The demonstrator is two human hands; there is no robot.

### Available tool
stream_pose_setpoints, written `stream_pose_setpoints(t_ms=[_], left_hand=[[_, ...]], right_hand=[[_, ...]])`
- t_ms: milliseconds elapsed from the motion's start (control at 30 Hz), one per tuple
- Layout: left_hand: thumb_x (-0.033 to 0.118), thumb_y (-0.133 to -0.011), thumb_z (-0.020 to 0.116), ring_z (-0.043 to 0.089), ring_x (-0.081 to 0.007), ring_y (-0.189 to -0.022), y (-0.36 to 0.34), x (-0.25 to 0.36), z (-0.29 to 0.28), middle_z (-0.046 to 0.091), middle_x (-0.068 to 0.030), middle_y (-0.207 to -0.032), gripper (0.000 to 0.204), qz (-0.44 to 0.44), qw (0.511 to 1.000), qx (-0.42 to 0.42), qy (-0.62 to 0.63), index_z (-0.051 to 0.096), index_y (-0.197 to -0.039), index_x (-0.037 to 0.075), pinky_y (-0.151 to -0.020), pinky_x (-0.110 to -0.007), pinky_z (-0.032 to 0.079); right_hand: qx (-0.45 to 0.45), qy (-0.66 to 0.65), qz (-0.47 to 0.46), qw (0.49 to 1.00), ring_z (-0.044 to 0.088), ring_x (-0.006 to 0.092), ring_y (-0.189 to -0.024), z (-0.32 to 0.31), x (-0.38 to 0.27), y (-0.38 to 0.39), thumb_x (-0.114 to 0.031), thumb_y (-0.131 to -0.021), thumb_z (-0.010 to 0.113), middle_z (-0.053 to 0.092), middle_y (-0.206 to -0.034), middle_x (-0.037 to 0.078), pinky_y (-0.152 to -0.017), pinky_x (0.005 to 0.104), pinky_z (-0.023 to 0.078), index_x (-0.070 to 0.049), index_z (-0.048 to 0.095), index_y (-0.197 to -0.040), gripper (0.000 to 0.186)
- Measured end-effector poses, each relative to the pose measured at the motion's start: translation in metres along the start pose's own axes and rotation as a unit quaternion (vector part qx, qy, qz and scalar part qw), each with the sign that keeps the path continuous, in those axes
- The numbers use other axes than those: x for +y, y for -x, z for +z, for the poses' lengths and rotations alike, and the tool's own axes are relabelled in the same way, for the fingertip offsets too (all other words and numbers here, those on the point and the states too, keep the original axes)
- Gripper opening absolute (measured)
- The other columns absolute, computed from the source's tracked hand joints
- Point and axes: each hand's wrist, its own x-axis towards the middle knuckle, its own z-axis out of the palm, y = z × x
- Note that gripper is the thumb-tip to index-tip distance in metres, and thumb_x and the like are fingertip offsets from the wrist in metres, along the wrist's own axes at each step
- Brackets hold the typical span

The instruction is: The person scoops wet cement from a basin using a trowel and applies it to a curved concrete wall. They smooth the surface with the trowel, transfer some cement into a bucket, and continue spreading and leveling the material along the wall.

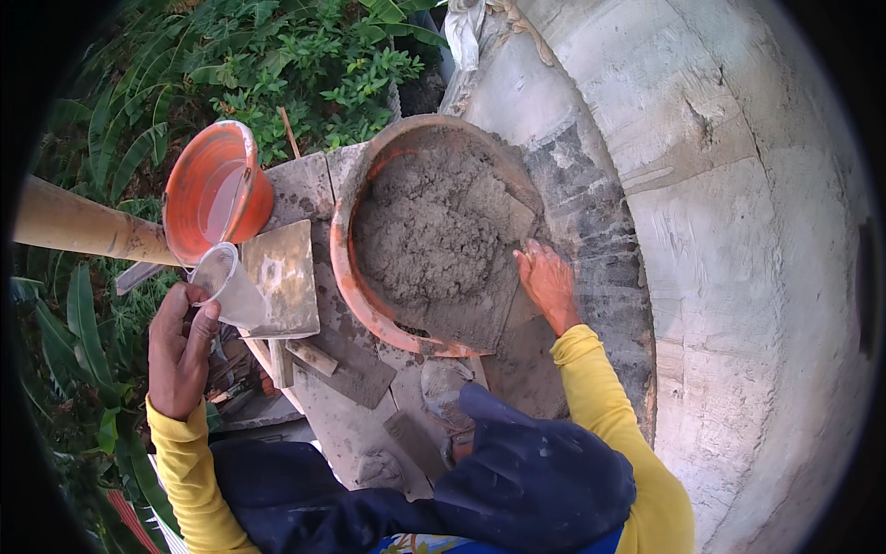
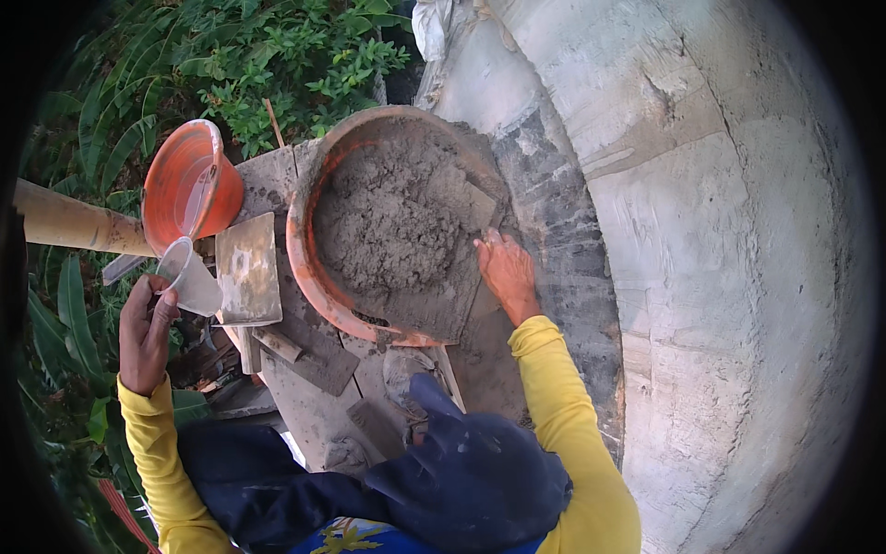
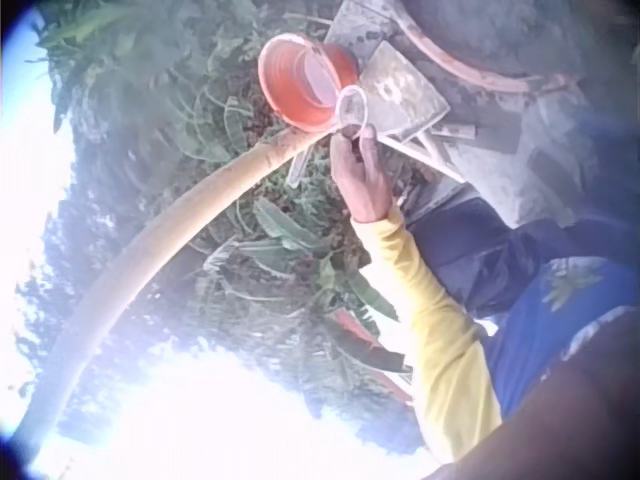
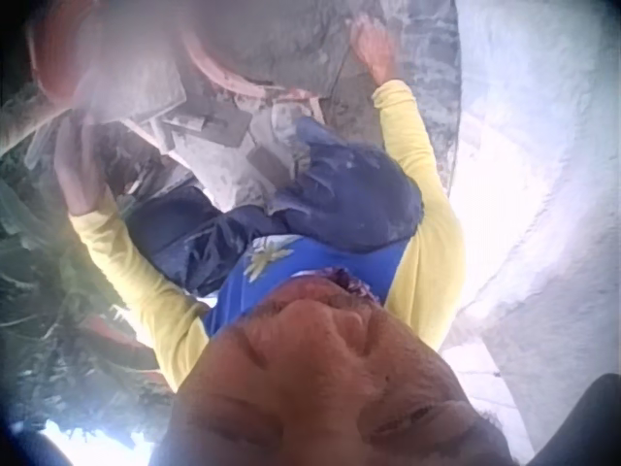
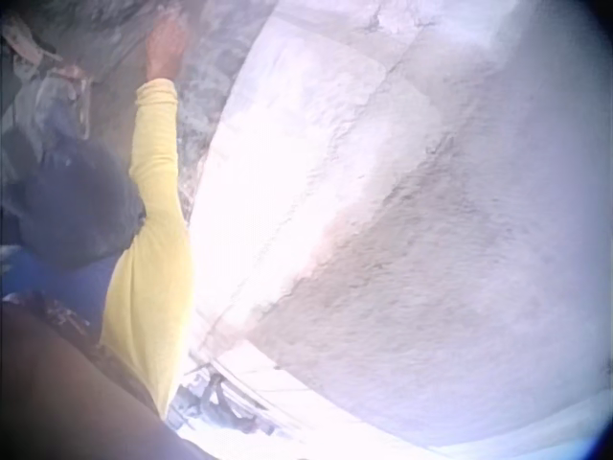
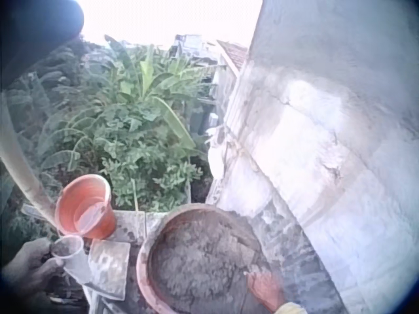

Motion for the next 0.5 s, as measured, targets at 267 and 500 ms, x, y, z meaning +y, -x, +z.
stream_pose_setpoints(t_ms=[267,500], left_hand=[[0.017,-0.108,0.065,0.051,-0.0166,-0.081,0.015,0.007,-0.019,0.054,-0.0085,-0.088,0.021,-0.037,0.998,0.037,0.026,0.058,-0.103,-0.003,-0.076,-0.032,0.045],[0.018,-0.106,0.067,0.052,-0.0176,-0.083,-0.004,0.014,0.003,0.058,-0.0088,-0.091,0.021,-0.009,1.0,0.001,0.016,0.059,-0.104,-0.002,-0.079,-0.032,0.046]], right_hand=[[-0.001,-0.019,0.019,1.0,0.071,0.0458,-0.107,0.024,0.068,-0.034,-0.049,-0.108,0.055,0.074,-0.123,0.023,-0.094,0.0559,0.056,-0.008,0.07,-0.135,0.05],[0.001,0.027,-0.203,0.979,0.074,0.0403,-0.099,-0.02,-0.06,-0.097,-0.041,-0.106,0.06,0.076,-0.102,0.017,-0.086,0.0516,0.058,-0.008,0.075,-0.12,0.039]])
